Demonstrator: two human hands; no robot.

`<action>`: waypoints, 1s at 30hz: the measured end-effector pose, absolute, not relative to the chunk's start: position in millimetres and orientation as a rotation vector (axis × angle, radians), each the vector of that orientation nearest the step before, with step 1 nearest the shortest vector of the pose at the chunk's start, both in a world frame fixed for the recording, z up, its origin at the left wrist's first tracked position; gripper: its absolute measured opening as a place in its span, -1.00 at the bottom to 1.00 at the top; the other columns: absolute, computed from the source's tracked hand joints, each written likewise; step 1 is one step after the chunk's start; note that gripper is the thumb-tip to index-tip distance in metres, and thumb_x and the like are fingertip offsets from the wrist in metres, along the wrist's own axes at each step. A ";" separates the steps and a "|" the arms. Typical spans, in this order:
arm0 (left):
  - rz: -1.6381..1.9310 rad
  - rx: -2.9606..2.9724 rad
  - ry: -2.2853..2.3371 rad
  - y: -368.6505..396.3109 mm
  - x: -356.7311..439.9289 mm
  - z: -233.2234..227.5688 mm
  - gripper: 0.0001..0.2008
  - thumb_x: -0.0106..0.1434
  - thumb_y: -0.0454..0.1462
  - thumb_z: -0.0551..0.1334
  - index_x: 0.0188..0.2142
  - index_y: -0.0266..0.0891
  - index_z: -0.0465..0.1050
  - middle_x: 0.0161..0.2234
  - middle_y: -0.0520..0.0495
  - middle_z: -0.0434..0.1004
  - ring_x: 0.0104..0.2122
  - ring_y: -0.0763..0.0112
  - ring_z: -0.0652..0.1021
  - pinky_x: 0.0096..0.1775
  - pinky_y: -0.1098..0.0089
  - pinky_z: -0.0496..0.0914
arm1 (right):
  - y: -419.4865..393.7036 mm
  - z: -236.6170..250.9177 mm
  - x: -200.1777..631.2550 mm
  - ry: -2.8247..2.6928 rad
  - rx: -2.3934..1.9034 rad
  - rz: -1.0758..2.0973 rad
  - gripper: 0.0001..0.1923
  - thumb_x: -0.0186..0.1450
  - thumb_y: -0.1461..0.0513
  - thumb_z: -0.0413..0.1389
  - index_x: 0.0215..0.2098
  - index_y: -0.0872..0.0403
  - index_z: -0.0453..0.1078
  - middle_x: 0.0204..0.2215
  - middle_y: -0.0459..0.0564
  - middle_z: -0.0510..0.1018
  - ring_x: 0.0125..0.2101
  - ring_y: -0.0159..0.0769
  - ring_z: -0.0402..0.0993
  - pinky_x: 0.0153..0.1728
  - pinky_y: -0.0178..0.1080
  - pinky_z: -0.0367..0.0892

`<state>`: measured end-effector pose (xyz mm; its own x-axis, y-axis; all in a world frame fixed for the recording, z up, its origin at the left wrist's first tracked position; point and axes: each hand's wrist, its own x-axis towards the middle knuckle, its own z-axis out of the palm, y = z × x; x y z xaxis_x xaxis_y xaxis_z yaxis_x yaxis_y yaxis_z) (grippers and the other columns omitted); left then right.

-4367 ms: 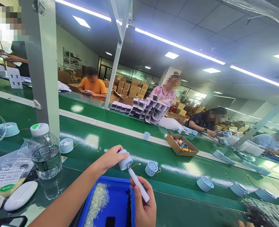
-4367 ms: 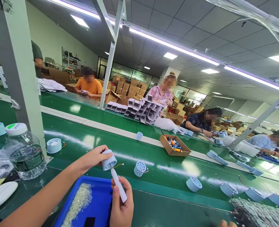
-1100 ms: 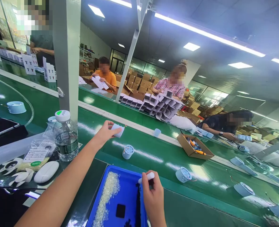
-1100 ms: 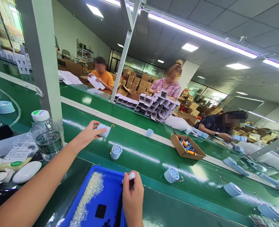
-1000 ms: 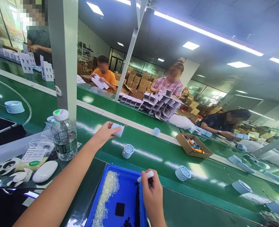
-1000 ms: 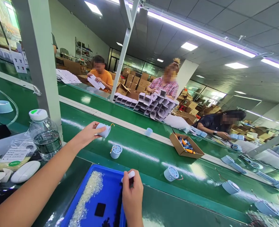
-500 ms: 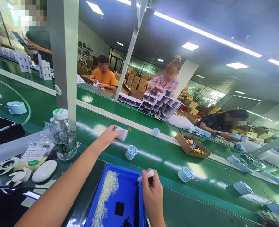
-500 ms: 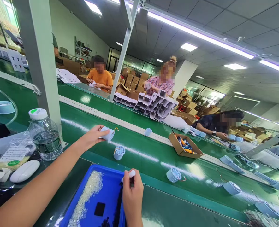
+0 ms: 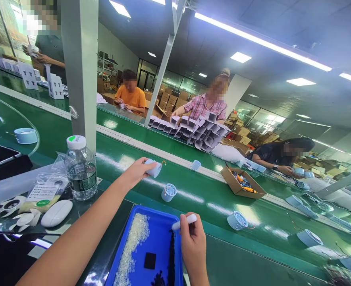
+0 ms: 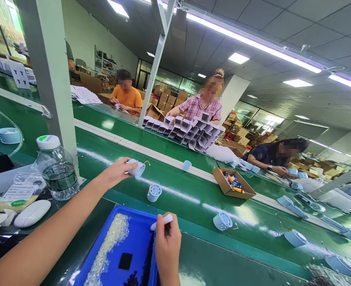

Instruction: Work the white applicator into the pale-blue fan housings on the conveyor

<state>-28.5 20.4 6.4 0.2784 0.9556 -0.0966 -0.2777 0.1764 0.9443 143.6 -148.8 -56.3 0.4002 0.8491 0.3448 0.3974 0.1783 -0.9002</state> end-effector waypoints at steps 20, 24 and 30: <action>0.801 1.125 0.850 -7.7 2.0 13.6 -0.63 -0.10 -0.09 0.38 -0.40 -0.29 0.39 -0.39 -0.08 0.49 -0.38 0.37 0.48 -0.32 0.30 0.38 | -165.4 -63.6 138.2 -0.970 -1.191 0.714 -0.77 0.30 0.08 -0.02 -0.43 0.03 0.21 -0.55 -0.19 0.29 -0.65 -0.46 0.23 -0.61 -0.37 0.24; 0.788 1.170 0.860 -10.1 4.3 13.6 -0.64 -0.09 -0.10 0.38 -0.39 -0.28 0.37 -0.39 -0.07 0.48 -0.39 0.37 0.47 -0.33 0.31 0.38 | -168.0 -62.4 136.3 -1.324 -1.274 0.642 -0.76 0.25 0.18 0.03 -0.55 0.04 0.15 -0.63 -0.22 0.20 -0.62 -0.46 0.13 -0.60 -0.39 0.14; 0.816 1.167 0.871 -7.4 -0.7 13.6 -0.64 -0.09 -0.10 0.37 -0.38 -0.28 0.38 -0.36 -0.10 0.50 -0.38 0.36 0.47 -0.35 0.35 0.35 | -169.6 -59.8 127.6 -1.593 -1.317 0.543 -0.79 0.18 0.28 0.04 -0.60 0.05 0.17 -0.68 -0.21 0.24 -0.64 -0.45 0.15 -0.59 -0.39 0.11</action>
<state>-0.7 -7.4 13.6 0.4382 0.8872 -0.1441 -0.0859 0.2009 0.9758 127.6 -169.6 -59.8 0.0467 0.9203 0.3884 0.4914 0.3174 -0.8110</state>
